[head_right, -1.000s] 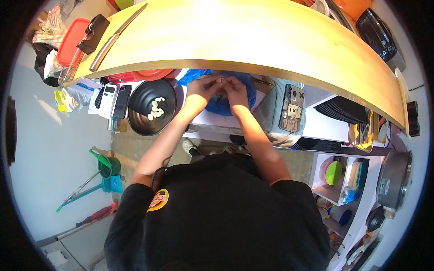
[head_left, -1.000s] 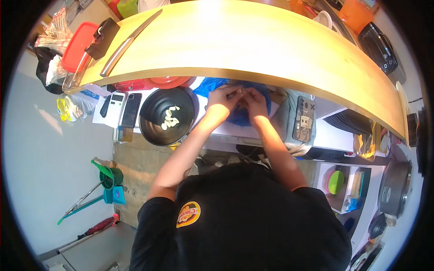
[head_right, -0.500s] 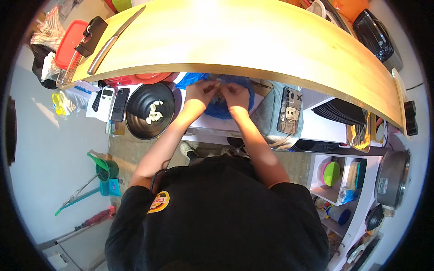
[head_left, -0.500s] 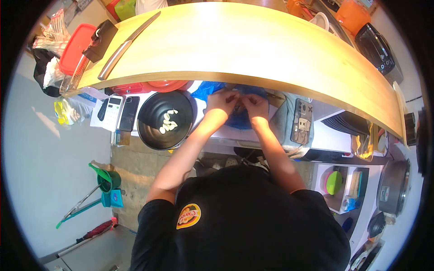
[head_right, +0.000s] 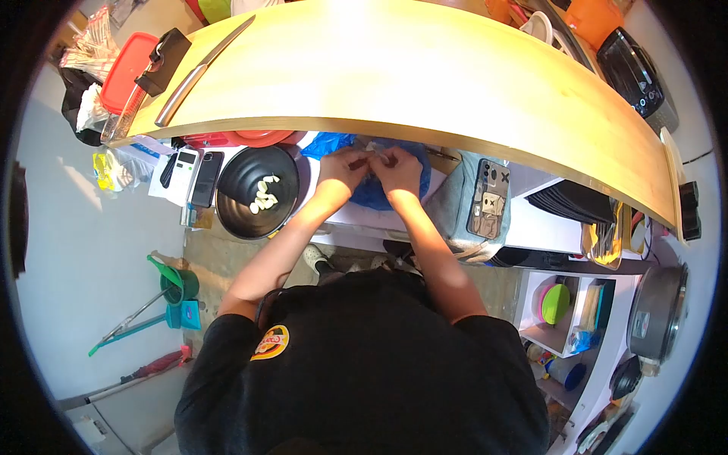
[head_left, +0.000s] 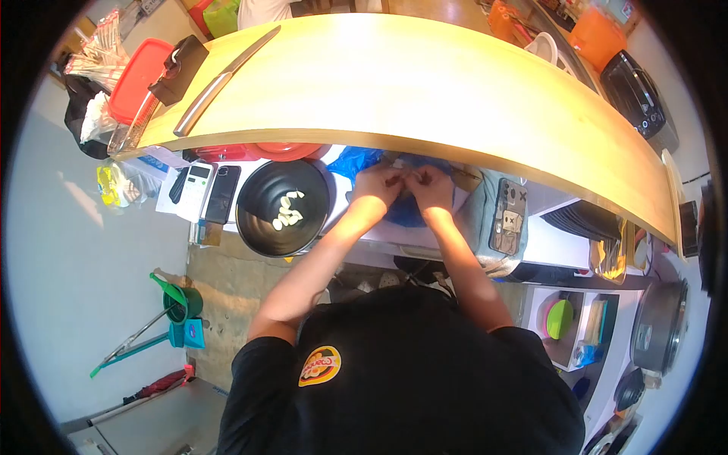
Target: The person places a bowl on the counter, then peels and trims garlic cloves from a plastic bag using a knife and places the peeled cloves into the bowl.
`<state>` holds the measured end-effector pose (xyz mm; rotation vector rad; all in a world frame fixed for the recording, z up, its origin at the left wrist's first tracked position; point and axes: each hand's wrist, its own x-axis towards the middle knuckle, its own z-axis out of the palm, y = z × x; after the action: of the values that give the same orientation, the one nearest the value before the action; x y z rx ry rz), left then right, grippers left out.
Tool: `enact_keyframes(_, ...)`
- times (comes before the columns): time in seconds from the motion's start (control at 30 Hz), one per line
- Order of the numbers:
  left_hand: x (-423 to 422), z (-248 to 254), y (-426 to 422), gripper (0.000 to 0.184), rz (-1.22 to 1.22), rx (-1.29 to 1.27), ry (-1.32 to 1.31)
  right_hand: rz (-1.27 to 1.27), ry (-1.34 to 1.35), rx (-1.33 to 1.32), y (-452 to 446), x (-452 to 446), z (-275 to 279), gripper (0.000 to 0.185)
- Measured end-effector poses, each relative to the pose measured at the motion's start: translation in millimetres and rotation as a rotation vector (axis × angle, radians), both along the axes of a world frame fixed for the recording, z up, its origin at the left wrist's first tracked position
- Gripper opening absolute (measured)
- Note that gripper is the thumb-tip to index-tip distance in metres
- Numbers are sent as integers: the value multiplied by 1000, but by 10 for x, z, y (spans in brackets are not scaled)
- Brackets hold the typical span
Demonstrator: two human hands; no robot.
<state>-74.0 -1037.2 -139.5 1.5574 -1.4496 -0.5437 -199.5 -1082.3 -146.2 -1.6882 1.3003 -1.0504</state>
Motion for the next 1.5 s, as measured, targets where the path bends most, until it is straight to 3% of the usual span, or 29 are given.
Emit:
enact_keyframes(0.17, 17, 42, -32, 23, -30, 35, 48, 5, -15, -19, -44, -6, -42, 26)
enact_keyframes(0.33, 54, 110, -39, 23, -119, 100, 159, 54, -374, 254, -60, 10, -33, 15)
enact_keyframes(0.47, 33, 165, -29, 21, -85, 49, 462, 38, -539, 318, -126, 5, -112, 12)
enact_keyframes(0.63, 66, 140, -30, 22, -8, -40, 614, -28, -378, 195, -133, -32, -89, 13)
enact_keyframes(0.73, 168, 165, -72, 24, 25, -97, 848, -37, -159, 55, -190, -94, -169, 15)
enact_keyframes(0.87, 236, 98, -51, 25, -11, -40, 868, 87, 77, 106, -189, -92, -152, 16)
enact_keyframes(0.97, 200, 23, -69, 22, -21, -63, 899, 57, 104, 49, -72, -20, 72, 17)
enact_keyframes(1.27, 62, -102, -84, 21, 22, -14, 733, 107, -210, 65, -116, 44, -37, 22)
enact_keyframes(1.5, 2, -151, -73, 20, 8, 42, 724, 140, -274, 189, -159, -22, -90, 16)
